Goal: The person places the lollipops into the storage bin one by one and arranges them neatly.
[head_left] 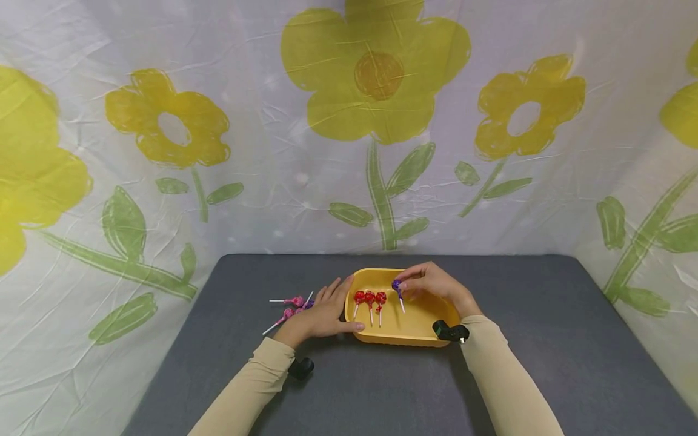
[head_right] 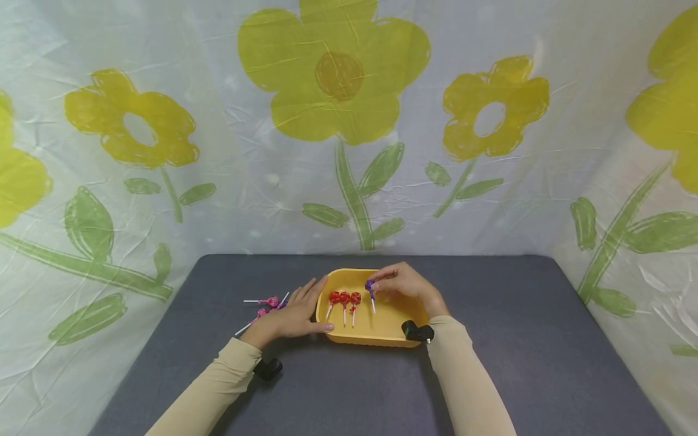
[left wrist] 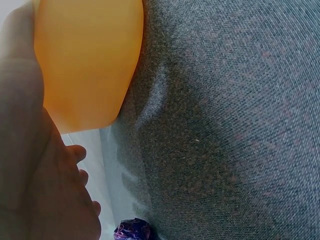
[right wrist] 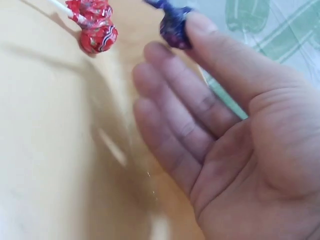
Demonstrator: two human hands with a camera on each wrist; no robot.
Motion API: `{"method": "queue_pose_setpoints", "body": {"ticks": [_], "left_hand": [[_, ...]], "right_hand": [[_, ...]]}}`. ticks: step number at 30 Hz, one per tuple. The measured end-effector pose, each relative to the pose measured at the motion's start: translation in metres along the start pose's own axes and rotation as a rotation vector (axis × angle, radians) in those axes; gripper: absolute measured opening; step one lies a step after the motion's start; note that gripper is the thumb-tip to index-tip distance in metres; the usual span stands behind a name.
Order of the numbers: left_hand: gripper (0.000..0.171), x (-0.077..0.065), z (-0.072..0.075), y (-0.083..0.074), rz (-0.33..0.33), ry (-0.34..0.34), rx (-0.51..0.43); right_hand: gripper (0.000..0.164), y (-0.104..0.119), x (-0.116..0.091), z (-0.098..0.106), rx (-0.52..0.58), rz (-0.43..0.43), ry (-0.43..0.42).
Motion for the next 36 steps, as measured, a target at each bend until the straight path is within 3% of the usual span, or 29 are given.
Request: {"method": "queue_pose_setpoints", "body": {"ticks": [14, 22, 36], "left_hand": [[0.119, -0.001, 0.001, 0.0, -0.015, 0.0, -0.003], [0.118, -0.001, 0.001, -0.001, -0.025, -0.009, -0.003], [0.117, -0.001, -0.001, 0.0, 0.006, -0.008, -0.004]], "right_hand": [[0.029, -0.004, 0.004, -0.008, -0.127, -0.001, 0.055], [0.029, -0.008, 0.007, -0.015, -0.137, 0.015, 0.109], [0.022, -0.006, 0.012, -0.021, -0.222, -0.01, 0.08]]}}
Point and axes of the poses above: each hand's wrist, its own x-axis towards the middle knuckle, its own z-axis out of the back of the hand, y = z × x, the point moved 5 cm from there along x, towards the middle knuckle, and after that the axes turned 13 degrees about y, right-handed, at the moved point
